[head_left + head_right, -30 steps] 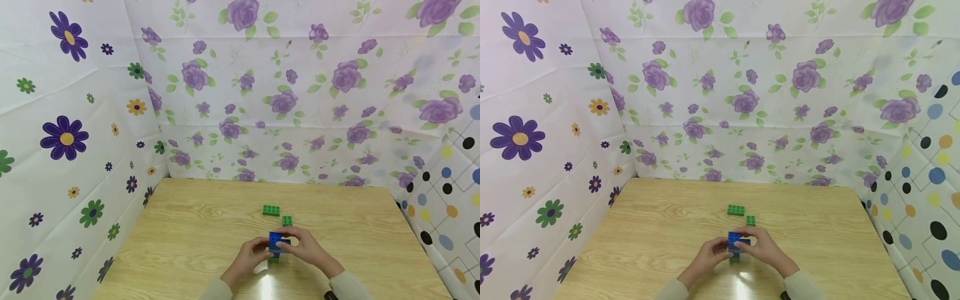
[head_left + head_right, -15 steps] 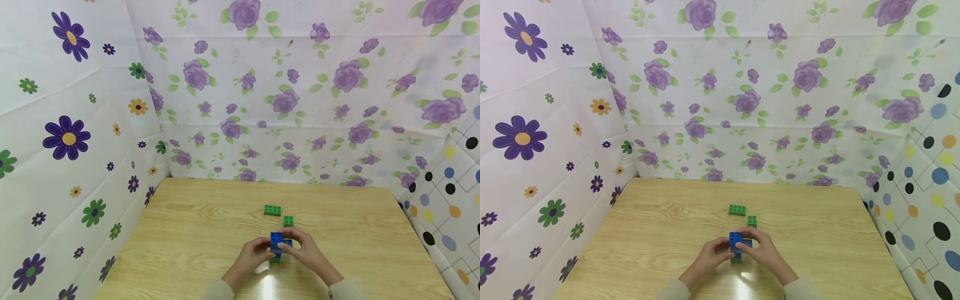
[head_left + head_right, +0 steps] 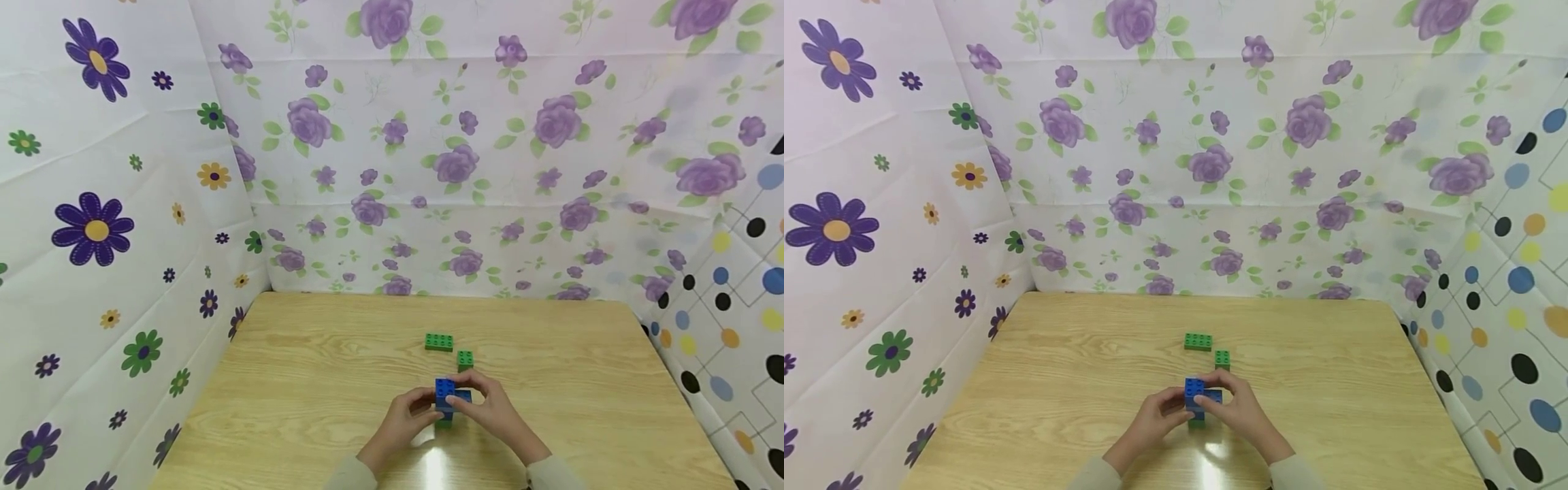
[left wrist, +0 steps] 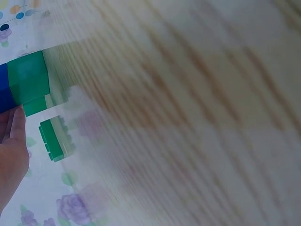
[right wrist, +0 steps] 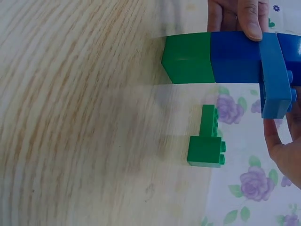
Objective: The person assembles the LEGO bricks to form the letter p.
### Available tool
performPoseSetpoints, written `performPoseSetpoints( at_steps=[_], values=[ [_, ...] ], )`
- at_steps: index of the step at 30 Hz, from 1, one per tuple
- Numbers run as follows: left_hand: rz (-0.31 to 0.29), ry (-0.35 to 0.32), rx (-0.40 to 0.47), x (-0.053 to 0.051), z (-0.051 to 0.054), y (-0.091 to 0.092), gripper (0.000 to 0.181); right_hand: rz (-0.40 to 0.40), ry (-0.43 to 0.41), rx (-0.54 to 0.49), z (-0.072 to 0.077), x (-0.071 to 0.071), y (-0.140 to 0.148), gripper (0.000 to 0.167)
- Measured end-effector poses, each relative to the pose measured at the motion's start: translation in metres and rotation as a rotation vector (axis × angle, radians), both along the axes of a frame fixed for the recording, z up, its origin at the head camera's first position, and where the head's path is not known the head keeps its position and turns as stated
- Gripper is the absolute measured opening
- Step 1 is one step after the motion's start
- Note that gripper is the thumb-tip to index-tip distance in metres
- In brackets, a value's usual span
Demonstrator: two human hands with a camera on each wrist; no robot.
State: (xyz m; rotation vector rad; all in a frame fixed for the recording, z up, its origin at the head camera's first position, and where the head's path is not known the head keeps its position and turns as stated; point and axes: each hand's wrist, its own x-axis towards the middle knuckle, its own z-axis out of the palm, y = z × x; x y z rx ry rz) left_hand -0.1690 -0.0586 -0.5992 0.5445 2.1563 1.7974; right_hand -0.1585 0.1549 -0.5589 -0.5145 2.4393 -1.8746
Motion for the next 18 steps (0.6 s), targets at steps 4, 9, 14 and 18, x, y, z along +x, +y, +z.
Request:
performPoseSetpoints(
  at_steps=[4, 9, 14, 18],
  values=[
    [0.01, -0.029, 0.002, 0.0011, 0.0022, 0.0013, 0.037, -0.017, -0.023, -0.043, -0.0038, 0.0017, -0.0014, 0.026],
    [0.022, -0.037, 0.007, 0.0031, 0.0034, 0.0026, 0.037, -0.041, -0.039, -0.059, -0.0069, 0.0044, -0.0027, 0.027],
    [0.039, -0.047, -0.005, 0.0046, 0.0055, 0.0031, 0.038, -0.017, -0.005, -0.052, -0.0078, 0.0043, -0.0025, 0.028],
    [0.034, -0.046, -0.001, 0.0048, 0.0065, 0.0029, 0.041, -0.026, -0.031, -0.053, -0.0079, 0.0034, -0.002, 0.028]
  ],
)
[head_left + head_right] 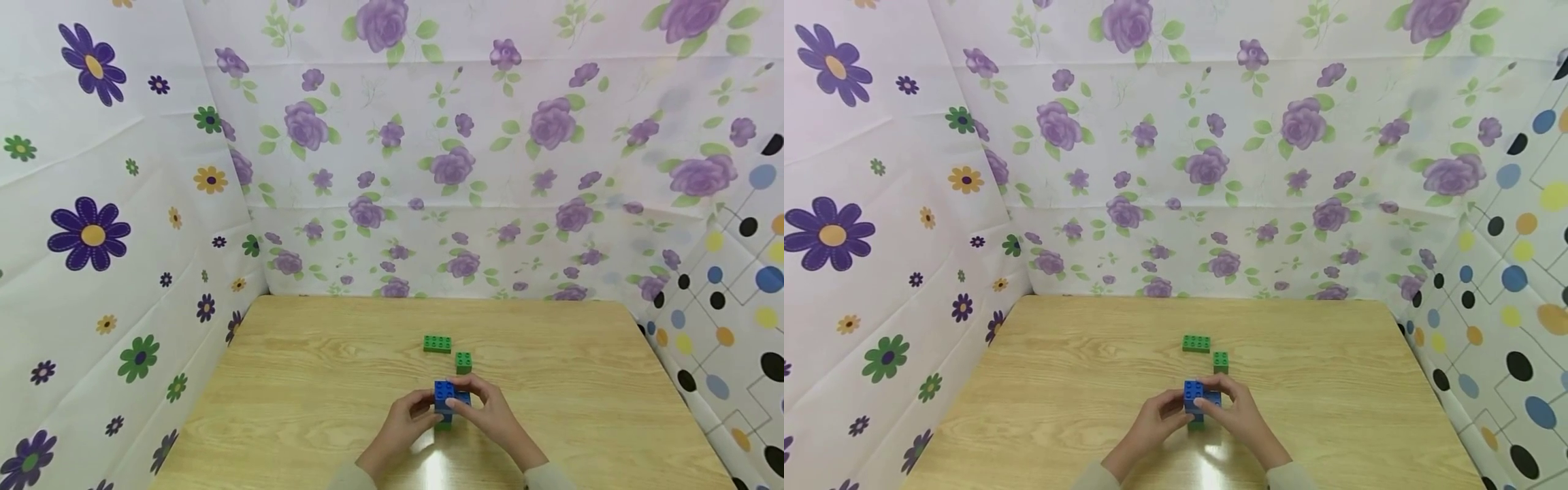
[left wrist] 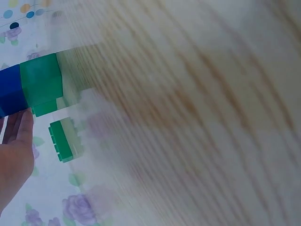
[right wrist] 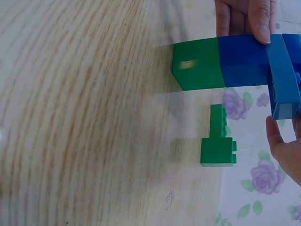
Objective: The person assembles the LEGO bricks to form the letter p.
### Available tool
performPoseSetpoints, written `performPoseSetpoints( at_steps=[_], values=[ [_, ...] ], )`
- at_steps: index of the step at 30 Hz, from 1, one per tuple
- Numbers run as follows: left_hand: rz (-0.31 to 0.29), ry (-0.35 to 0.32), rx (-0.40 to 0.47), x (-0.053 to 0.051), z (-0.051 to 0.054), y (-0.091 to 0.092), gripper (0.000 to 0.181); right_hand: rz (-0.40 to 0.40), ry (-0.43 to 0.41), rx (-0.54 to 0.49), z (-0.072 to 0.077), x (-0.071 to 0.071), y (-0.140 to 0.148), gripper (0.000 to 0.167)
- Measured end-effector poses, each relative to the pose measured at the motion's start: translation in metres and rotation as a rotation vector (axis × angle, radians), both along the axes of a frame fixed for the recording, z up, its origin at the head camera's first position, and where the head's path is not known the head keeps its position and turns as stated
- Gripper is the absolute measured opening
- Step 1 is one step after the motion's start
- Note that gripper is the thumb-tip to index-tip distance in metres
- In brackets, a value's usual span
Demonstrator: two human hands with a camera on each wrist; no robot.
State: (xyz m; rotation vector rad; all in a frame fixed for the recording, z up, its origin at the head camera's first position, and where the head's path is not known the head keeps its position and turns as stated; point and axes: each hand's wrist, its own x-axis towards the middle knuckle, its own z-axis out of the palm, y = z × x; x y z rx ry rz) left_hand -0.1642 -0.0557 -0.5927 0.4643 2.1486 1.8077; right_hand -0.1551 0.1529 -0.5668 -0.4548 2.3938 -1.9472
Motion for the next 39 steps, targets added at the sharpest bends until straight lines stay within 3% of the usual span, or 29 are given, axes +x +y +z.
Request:
performPoseSetpoints(
  at_steps=[6, 9, 11, 13, 17, 27, 32, 39],
  values=[
    [-0.001, 0.002, 0.055, 0.001, 0.002, -0.002, 0.043, 0.002, -0.019, -0.001, 0.004, 0.0, -0.001, 0.029],
    [-0.007, 0.004, 0.08, 0.001, 0.003, -0.003, 0.042, 0.014, -0.012, 0.011, 0.021, 0.007, -0.003, 0.03],
    [-0.014, 0.009, 0.094, 0.002, 0.003, -0.003, 0.042, 0.018, 0.0, 0.022, 0.023, 0.009, -0.003, 0.031],
    [-0.019, 0.022, 0.108, 0.002, 0.003, -0.002, 0.043, 0.025, 0.011, 0.034, 0.024, 0.009, -0.003, 0.032],
    [-0.017, 0.041, 0.121, 0.002, 0.003, -0.002, 0.042, 0.039, 0.001, 0.032, 0.008, 0.003, -0.001, 0.033],
    [-0.011, 0.085, 0.086, 0.0, 0.009, 0.0, 0.036, 0.069, -0.095, -0.006, 0.016, 0.002, 0.006, 0.035],
    [0.017, 0.058, 0.076, -0.001, 0.011, 0.003, 0.036, 0.022, -0.147, -0.096, 0.017, -0.004, 0.016, 0.038],
    [0.029, 0.047, 0.069, -0.001, 0.009, 0.004, 0.038, -0.048, -0.07, -0.082, 0.018, -0.022, 0.028, 0.039]
  ],
)
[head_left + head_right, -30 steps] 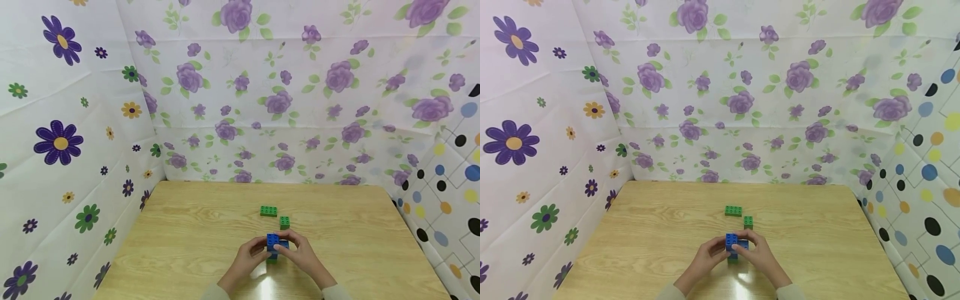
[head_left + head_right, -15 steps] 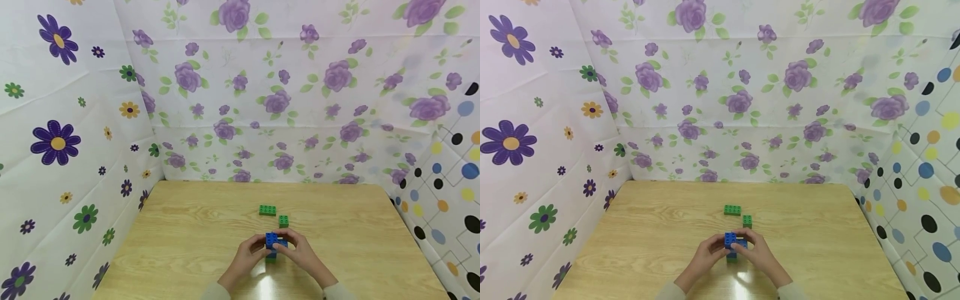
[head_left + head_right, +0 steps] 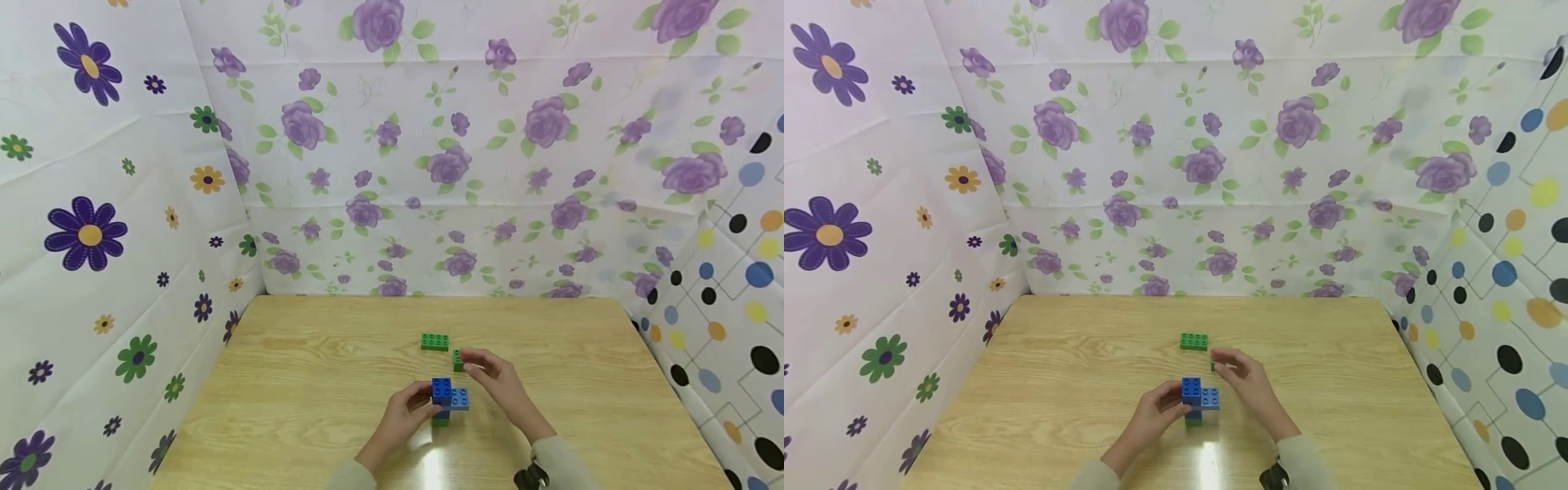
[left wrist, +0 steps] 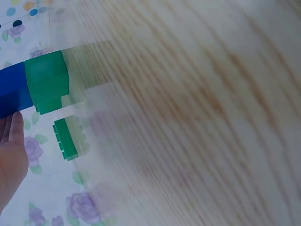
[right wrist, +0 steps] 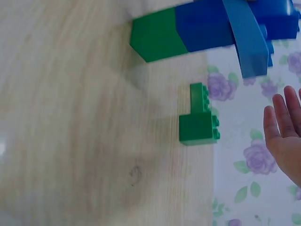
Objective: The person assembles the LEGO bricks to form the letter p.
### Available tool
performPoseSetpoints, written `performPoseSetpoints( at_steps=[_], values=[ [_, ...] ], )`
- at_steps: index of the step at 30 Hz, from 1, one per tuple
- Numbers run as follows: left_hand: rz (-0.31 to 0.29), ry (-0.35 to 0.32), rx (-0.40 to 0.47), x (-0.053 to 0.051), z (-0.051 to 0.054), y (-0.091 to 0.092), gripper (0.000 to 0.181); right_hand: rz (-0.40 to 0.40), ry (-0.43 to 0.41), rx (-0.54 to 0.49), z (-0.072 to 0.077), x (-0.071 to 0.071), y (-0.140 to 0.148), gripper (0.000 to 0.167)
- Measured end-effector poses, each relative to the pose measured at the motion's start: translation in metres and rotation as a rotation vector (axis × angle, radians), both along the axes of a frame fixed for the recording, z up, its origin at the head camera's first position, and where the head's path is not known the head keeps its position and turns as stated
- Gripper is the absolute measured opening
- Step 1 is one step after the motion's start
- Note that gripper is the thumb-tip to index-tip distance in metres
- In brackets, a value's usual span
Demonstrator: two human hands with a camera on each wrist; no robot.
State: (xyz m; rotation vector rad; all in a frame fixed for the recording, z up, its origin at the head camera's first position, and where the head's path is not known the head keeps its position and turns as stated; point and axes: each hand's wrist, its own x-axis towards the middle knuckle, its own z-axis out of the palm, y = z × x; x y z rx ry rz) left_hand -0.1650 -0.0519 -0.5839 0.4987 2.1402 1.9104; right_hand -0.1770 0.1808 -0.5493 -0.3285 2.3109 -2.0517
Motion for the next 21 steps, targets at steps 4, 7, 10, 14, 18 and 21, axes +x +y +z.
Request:
performPoseSetpoints(
  at_steps=[4, 7, 10, 14, 18, 21],
  values=[
    [0.008, -0.009, -0.011, -0.001, -0.001, 0.0, 0.037, -0.034, 0.031, 0.016, -0.004, -0.015, 0.004, 0.038],
    [0.007, -0.011, -0.011, 0.0, 0.0, 0.0, 0.037, -0.057, 0.023, 0.044, -0.01, -0.026, 0.007, 0.038],
    [0.004, -0.012, -0.003, 0.0, 0.002, -0.001, 0.036, -0.067, -0.007, 0.08, -0.018, -0.037, 0.01, 0.039],
    [0.001, -0.013, 0.003, 0.0, 0.002, -0.001, 0.036, -0.063, -0.049, 0.122, -0.033, -0.047, 0.015, 0.044],
    [0.005, -0.021, 0.003, 0.0, 0.001, 0.0, 0.036, -0.057, -0.094, 0.128, -0.044, -0.052, 0.019, 0.049],
    [0.01, -0.031, 0.01, 0.0, 0.002, 0.0, 0.035, -0.055, -0.129, 0.132, -0.05, -0.054, 0.019, 0.051]
  ],
)
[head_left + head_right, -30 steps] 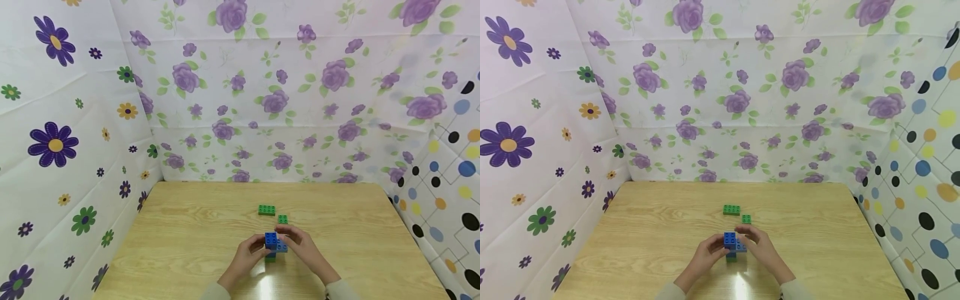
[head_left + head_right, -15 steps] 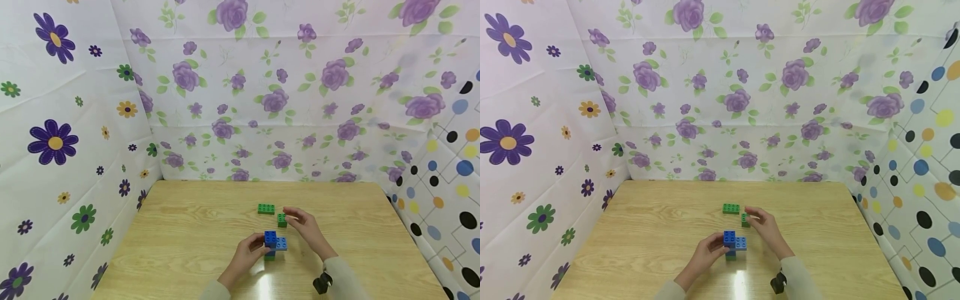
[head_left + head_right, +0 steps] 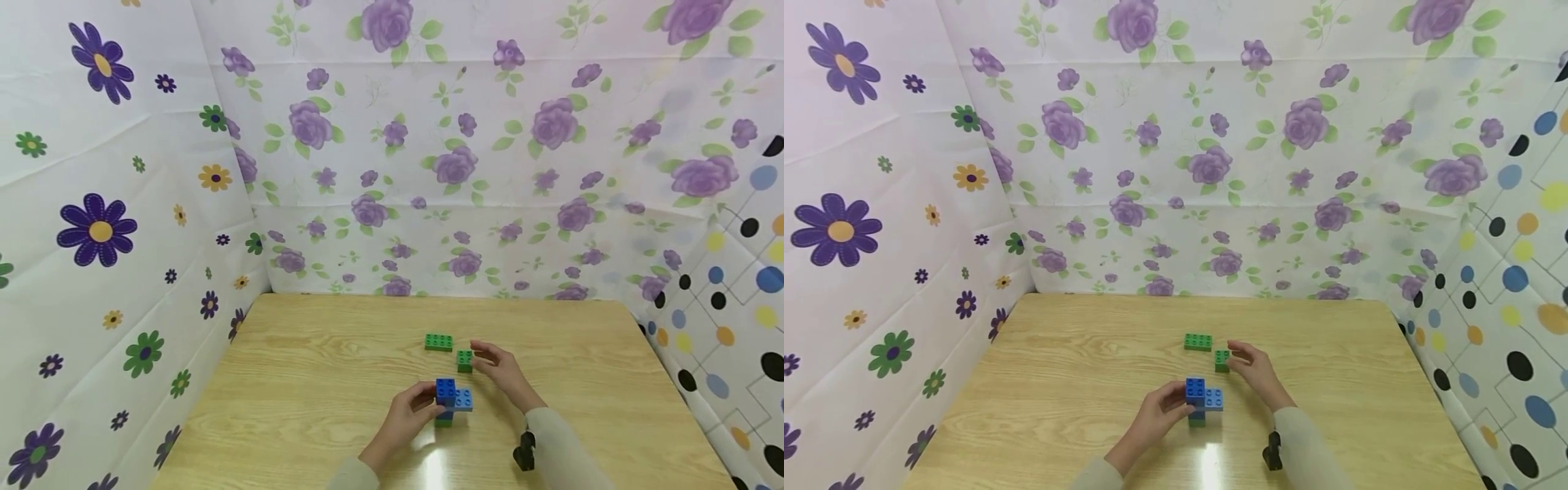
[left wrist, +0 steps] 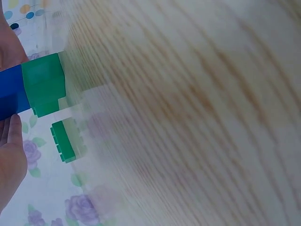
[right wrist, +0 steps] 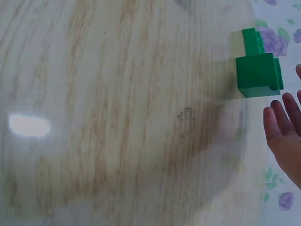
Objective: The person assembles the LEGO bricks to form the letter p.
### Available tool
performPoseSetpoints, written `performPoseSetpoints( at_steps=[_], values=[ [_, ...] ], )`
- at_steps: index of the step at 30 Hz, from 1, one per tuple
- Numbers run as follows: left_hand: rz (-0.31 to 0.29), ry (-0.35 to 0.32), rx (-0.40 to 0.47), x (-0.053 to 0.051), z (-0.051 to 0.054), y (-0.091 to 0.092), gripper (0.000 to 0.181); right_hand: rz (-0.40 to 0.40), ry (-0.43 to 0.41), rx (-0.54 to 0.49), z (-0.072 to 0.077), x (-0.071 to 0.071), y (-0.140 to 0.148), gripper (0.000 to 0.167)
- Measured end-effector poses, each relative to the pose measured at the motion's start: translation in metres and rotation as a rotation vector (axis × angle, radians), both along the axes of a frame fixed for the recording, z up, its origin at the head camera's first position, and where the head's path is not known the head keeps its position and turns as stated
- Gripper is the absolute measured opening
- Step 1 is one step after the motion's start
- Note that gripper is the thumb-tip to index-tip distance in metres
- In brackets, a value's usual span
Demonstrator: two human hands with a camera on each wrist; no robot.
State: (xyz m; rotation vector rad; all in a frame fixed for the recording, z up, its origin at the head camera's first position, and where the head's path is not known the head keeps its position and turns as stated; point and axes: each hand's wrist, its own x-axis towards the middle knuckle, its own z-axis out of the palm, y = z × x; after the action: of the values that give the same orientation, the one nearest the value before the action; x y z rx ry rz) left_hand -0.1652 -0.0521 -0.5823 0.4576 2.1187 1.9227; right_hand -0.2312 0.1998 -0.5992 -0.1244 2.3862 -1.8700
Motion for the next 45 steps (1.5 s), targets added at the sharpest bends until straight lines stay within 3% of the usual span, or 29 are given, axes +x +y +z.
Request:
performPoseSetpoints(
  at_steps=[8, 15, 21, 26, 45],
  values=[
    [-0.001, 0.015, -0.01, 0.001, -0.002, 0.001, 0.035, -0.005, -0.017, 0.016, -0.01, -0.002, -0.004, 0.052],
    [-0.012, 0.043, -0.013, 0.001, -0.003, 0.002, 0.036, 0.004, -0.01, 0.055, 0.013, 0.01, -0.013, 0.05],
    [-0.016, 0.058, -0.016, 0.002, -0.004, 0.001, 0.038, -0.069, -0.009, 0.044, -0.015, -0.003, -0.011, 0.047],
    [-0.002, 0.026, -0.02, 0.002, -0.002, 0.002, 0.036, -0.096, -0.007, 0.047, -0.018, -0.004, -0.01, 0.045],
    [-0.01, 0.049, 0.007, 0.003, 0.001, -0.001, 0.037, -0.044, 0.033, 0.056, -0.001, -0.002, -0.005, 0.048]
  ],
)
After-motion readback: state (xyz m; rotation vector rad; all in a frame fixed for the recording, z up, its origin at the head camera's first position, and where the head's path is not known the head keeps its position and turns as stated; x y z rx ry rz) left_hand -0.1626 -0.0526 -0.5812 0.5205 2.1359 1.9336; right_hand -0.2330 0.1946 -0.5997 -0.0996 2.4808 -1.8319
